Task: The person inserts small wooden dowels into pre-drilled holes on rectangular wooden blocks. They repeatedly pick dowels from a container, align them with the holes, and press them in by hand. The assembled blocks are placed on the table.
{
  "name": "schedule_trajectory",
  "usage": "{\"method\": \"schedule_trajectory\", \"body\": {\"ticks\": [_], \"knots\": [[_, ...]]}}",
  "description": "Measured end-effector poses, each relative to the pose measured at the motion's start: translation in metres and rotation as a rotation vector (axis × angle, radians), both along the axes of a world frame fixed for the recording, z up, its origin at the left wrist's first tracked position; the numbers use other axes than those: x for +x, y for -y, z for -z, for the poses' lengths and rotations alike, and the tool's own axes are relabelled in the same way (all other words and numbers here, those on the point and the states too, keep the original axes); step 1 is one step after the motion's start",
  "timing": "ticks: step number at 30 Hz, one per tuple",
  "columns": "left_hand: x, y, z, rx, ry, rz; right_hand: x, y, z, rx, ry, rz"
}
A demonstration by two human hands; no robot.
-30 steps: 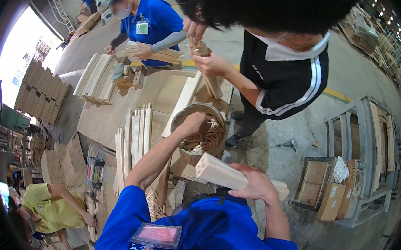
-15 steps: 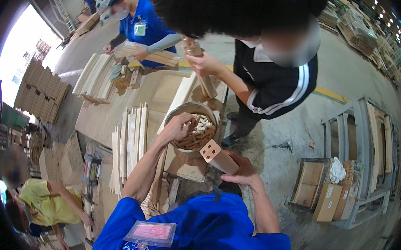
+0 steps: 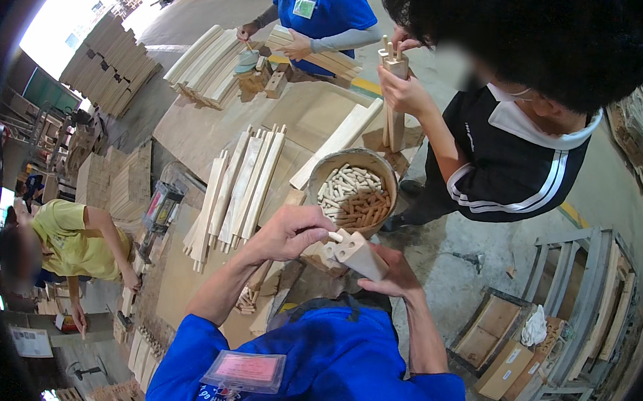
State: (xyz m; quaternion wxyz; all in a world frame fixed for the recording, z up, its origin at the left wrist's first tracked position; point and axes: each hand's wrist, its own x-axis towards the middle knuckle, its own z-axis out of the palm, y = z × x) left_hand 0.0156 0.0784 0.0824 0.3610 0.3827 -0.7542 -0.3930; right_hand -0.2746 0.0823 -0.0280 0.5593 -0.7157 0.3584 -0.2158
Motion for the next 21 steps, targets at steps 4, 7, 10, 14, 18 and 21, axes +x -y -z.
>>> {"method": "schedule_trajectory", "body": {"ticks": [4, 7, 10, 14, 18, 21], "knots": [[-0.005, 0.000, -0.006, -0.009, 0.067, 0.006, -0.005, -0.004, -0.009, 0.164, -0.003, 0.043], [-0.010, 0.002, 0.000, -0.029, 0.012, -0.007, -0.015, -0.004, 0.000, 0.210, -0.063, 0.035], [-0.018, 0.008, -0.007, -0.006, 0.129, 0.005, -0.019, -0.009, 0.004, 0.214, -0.043, 0.124], [-0.022, 0.019, -0.018, -0.065, 0.380, 0.165, -0.016, -0.004, -0.007, -0.027, -0.078, 0.141], [-0.036, 0.023, -0.005, -0.047, 0.410, 0.099, -0.018, -0.011, 0.010, 0.094, -0.012, 0.244], [-0.027, 0.043, 0.022, 0.034, 0.221, 0.163, -0.022, -0.007, 0.005, 0.051, -0.029, 0.238]]}}
